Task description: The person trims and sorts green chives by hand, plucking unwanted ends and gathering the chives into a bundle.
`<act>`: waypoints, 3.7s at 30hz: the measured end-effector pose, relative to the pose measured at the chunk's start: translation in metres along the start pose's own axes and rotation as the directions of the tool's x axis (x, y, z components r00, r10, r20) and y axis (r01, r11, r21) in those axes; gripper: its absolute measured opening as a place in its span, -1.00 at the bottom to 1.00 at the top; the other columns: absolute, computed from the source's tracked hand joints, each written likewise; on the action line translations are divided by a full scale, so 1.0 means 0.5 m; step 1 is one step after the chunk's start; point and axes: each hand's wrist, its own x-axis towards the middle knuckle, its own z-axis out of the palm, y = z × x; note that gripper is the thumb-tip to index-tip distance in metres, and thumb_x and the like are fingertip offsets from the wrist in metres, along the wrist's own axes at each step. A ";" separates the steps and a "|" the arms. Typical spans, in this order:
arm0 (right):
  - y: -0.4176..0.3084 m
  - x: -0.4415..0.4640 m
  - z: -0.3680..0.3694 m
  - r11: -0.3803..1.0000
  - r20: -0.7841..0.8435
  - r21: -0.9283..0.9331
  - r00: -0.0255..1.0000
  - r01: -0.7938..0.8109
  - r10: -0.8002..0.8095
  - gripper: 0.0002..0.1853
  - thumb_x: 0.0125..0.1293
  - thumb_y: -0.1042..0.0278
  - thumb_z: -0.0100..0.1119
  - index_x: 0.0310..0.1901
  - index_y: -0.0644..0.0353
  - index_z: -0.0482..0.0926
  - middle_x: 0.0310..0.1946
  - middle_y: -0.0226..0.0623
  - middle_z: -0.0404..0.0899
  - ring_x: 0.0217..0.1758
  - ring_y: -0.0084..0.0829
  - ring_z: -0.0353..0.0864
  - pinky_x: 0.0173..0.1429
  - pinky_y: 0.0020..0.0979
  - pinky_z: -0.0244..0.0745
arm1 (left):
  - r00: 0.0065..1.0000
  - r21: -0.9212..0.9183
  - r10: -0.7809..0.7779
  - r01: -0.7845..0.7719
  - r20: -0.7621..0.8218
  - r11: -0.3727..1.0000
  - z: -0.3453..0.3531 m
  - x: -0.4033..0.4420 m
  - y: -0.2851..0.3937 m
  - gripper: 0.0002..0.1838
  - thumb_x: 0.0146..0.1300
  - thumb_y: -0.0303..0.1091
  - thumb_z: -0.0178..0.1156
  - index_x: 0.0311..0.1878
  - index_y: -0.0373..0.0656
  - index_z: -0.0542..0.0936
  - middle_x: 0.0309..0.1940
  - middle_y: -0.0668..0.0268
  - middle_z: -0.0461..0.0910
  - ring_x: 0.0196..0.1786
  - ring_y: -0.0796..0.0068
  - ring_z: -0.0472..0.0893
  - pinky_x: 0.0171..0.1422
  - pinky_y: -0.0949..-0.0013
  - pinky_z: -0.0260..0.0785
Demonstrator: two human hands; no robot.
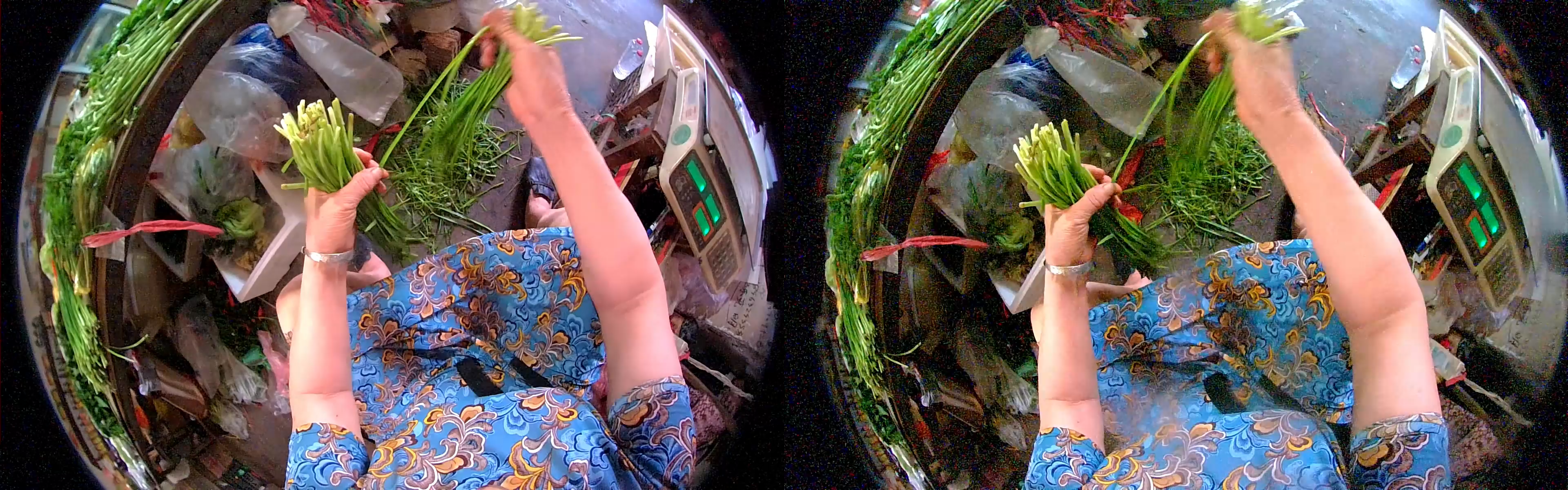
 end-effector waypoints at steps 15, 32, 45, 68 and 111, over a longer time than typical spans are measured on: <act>0.002 -0.047 0.040 0.944 0.454 -0.322 0.863 -0.072 0.221 -0.80 0.16 0.25 0.36 -0.24 0.12 0.64 -0.38 -0.56 0.61 -0.40 -0.72 0.45 -0.39 -0.55 0.34 | 0.981 -0.062 -0.072 0.085 0.181 0.995 0.008 -0.010 0.025 -0.63 0.10 -0.50 0.26 0.01 -0.32 0.51 -0.32 0.15 0.61 -0.33 0.37 0.57 -0.21 0.38 0.46; 0.066 -0.116 0.074 0.947 0.720 -0.293 0.622 -0.129 0.308 -0.73 0.09 0.42 0.38 -0.15 0.24 0.65 -0.26 -0.37 0.70 -0.21 -0.56 0.56 -0.01 -0.43 0.47 | 0.993 0.017 -0.079 0.077 0.083 0.997 0.026 -0.004 0.005 -0.58 0.11 -0.65 0.23 0.08 -0.27 0.49 -0.15 0.28 0.60 -0.21 0.45 0.60 -0.26 0.42 0.50; 0.026 -0.008 -0.002 0.909 0.339 0.175 0.890 -0.378 0.305 -0.82 0.28 0.26 0.28 -0.22 0.16 0.53 -0.38 -0.38 0.62 -0.39 -0.52 0.61 -0.39 -0.50 0.43 | 0.996 -0.082 -0.021 0.013 -0.091 0.997 0.006 0.001 0.005 -0.58 0.05 -0.59 0.36 0.01 -0.27 0.50 -0.33 0.31 0.59 -0.36 0.47 0.60 -0.27 0.45 0.49; 0.039 -0.050 0.016 0.793 0.291 -0.085 0.746 -0.603 0.599 -0.86 0.24 0.34 0.26 -0.27 0.22 0.61 -0.45 -0.39 0.61 -0.52 -0.65 0.49 -0.47 -0.60 0.33 | 0.993 -0.022 0.059 -0.062 -0.102 0.998 0.006 0.002 -0.002 -0.63 0.04 -0.59 0.36 -0.05 -0.27 0.51 -0.34 0.29 0.56 -0.35 0.43 0.59 -0.24 0.42 0.48; 0.013 -0.096 0.073 0.924 0.632 -0.177 0.680 -0.339 0.371 -0.77 0.09 0.31 0.38 -0.25 0.17 0.60 -0.47 -0.46 0.56 -0.50 -0.62 0.52 -0.51 -0.56 0.37 | 0.918 -0.115 -0.072 0.126 0.390 0.985 0.013 0.002 -0.011 -0.53 -0.02 -0.55 0.11 0.06 -0.35 0.48 -0.25 0.12 0.60 -0.19 0.30 0.59 -0.07 0.30 0.48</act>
